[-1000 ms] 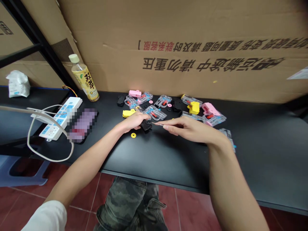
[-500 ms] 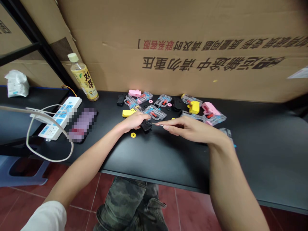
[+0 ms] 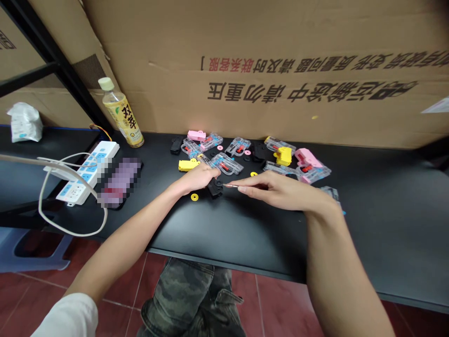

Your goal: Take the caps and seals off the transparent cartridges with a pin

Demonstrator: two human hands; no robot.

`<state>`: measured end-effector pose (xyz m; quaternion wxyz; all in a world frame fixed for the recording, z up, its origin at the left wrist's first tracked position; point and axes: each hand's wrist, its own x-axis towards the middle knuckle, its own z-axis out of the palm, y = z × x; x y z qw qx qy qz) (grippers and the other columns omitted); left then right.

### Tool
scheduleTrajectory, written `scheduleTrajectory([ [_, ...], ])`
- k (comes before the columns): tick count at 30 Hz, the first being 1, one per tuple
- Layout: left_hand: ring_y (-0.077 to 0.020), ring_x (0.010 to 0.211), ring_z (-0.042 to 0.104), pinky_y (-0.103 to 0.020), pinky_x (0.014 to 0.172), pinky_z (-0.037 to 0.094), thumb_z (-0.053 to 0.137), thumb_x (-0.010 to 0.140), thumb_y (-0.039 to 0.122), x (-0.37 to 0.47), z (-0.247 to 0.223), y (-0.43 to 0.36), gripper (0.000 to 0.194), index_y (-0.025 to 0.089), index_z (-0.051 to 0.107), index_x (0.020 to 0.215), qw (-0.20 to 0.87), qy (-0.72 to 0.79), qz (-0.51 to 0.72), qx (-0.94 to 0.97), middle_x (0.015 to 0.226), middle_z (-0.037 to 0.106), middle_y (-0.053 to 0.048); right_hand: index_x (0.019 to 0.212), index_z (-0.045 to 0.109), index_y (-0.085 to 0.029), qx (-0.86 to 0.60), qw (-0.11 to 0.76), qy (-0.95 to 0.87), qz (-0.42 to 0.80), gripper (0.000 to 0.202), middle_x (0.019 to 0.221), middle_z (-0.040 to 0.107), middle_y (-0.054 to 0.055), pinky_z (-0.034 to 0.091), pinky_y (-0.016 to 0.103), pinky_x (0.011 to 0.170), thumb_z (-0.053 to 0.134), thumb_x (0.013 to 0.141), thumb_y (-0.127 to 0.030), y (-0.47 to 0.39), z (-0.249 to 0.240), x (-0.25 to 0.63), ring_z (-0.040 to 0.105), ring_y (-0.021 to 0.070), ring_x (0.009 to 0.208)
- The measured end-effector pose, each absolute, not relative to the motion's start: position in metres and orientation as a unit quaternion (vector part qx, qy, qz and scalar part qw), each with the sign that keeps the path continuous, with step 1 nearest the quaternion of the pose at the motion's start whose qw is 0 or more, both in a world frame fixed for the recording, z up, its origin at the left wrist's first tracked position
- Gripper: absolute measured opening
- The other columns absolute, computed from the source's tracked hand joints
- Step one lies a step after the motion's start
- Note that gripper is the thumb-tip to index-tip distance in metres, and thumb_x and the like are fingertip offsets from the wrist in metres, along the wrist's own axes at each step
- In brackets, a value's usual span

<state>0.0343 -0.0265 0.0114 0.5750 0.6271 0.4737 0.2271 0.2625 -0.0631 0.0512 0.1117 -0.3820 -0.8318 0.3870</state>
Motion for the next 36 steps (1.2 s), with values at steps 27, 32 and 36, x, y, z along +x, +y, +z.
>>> scheduleTrajectory([
  [27,-0.0178,0.067,0.046,-0.032,0.074,0.038,0.041,0.091,0.025,0.042,0.002,-0.029,0.035,0.021,0.040,0.057,0.478,0.509,0.290,0.654,0.062,0.050,-0.001,0.158,0.045,-0.016,-0.386,0.068,-0.876,0.281,0.063,0.063,0.047,-0.004,0.034,0.022,0.057,0.037,0.096,-0.020,-0.063,0.040,0.251,0.033,0.0122,0.053],
  [32,-0.0148,0.057,0.037,-0.030,0.064,0.032,0.043,0.093,0.025,0.043,0.002,-0.029,0.038,0.023,0.035,0.056,0.487,0.548,0.312,0.604,0.054,0.037,0.002,0.155,0.049,-0.015,-0.399,0.084,-0.879,0.246,0.070,0.060,0.042,-0.005,0.032,0.021,0.058,0.039,0.087,-0.009,-0.058,0.035,0.248,0.032,0.0118,0.053],
  [36,-0.0147,0.054,0.038,-0.029,0.061,0.031,0.041,0.097,0.028,0.045,-0.002,-0.029,0.040,0.023,0.038,0.058,0.468,0.574,0.336,0.581,0.051,0.039,0.002,0.155,0.049,-0.017,-0.420,0.094,-0.877,0.214,0.073,0.060,0.045,-0.005,0.033,0.020,0.059,0.040,0.084,-0.006,-0.058,0.031,0.244,0.034,0.0116,0.053],
])
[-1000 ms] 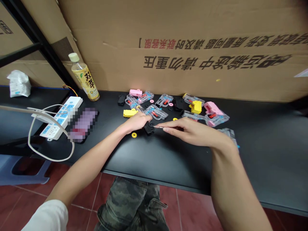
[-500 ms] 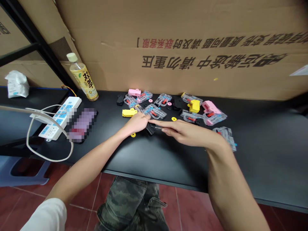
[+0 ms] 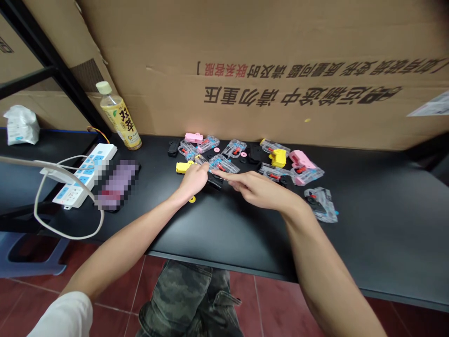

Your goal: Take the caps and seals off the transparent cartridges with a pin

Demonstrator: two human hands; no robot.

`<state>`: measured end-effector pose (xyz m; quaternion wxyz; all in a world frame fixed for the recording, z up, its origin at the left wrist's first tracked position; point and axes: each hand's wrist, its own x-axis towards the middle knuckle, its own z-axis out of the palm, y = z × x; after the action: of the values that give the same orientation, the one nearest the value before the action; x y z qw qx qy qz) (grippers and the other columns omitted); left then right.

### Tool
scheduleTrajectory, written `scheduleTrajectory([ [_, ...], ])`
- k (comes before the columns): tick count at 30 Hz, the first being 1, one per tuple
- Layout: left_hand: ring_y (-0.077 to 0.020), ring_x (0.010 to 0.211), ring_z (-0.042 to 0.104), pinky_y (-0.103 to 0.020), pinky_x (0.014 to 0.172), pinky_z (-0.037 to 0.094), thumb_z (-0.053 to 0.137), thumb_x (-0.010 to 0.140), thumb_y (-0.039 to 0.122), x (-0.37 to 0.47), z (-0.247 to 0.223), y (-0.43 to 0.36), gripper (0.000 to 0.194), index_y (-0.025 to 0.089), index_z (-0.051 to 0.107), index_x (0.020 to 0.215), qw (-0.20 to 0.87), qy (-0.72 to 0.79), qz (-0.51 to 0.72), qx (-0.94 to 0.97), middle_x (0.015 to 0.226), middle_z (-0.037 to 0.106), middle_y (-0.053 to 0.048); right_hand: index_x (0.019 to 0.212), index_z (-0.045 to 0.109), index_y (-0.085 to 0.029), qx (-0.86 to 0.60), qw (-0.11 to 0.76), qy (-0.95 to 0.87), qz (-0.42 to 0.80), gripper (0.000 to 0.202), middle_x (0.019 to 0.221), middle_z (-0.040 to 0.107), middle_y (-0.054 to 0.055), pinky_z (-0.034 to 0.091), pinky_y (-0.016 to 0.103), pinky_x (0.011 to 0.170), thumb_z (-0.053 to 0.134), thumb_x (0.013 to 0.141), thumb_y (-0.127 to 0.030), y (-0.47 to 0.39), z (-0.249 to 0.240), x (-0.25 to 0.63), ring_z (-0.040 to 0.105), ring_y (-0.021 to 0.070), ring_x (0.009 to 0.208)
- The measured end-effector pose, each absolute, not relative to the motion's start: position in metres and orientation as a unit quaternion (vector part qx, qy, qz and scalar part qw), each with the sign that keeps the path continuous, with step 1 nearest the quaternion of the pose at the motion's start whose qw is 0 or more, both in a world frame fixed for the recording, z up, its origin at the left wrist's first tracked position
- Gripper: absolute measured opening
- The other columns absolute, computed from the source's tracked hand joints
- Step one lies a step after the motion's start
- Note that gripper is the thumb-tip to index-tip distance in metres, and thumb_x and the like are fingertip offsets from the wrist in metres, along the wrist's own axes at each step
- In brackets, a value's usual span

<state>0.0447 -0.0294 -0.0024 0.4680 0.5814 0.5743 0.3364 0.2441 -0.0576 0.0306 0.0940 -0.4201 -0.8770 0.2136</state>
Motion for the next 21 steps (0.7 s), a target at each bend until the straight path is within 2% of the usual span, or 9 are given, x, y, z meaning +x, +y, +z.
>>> scheduleTrajectory([
  [4,-0.0167,0.057,0.046,-0.030,0.064,0.036,0.036,0.102,0.034,0.045,-0.003,-0.030,0.048,0.023,0.039,0.056,0.423,0.591,0.341,0.596,0.053,0.045,0.000,0.157,0.047,-0.021,-0.441,0.087,-0.873,0.188,0.077,0.065,0.055,-0.003,0.037,0.020,0.062,0.040,0.083,-0.004,-0.059,0.029,0.239,0.040,0.0122,0.055],
  [8,-0.0207,0.068,0.058,-0.031,0.074,0.043,0.036,0.103,0.032,0.043,-0.002,-0.030,0.045,0.022,0.044,0.059,0.382,0.586,0.344,0.626,0.060,0.057,-0.004,0.160,0.043,-0.024,-0.466,0.069,-0.866,0.167,0.081,0.069,0.061,-0.001,0.039,0.021,0.065,0.041,0.081,-0.003,-0.061,0.029,0.234,0.046,0.0133,0.058],
  [12,-0.0240,0.078,0.065,-0.033,0.081,0.047,0.038,0.103,0.037,0.042,-0.004,-0.029,0.047,0.021,0.049,0.061,0.368,0.594,0.354,0.621,0.069,0.067,-0.008,0.160,0.042,-0.027,-0.494,0.051,-0.858,0.135,0.080,0.077,0.068,0.002,0.040,0.023,0.065,0.042,0.084,-0.004,-0.062,0.028,0.229,0.053,0.0149,0.062],
  [21,-0.0230,0.077,0.064,-0.033,0.079,0.048,0.034,0.105,0.043,0.042,-0.007,-0.030,0.049,0.019,0.056,0.068,0.396,0.583,0.361,0.611,0.070,0.066,-0.008,0.162,0.039,-0.026,-0.527,0.058,-0.844,0.078,0.076,0.100,0.078,0.008,0.040,0.025,0.066,0.042,0.088,-0.006,-0.062,0.021,0.222,0.068,0.0202,0.078],
])
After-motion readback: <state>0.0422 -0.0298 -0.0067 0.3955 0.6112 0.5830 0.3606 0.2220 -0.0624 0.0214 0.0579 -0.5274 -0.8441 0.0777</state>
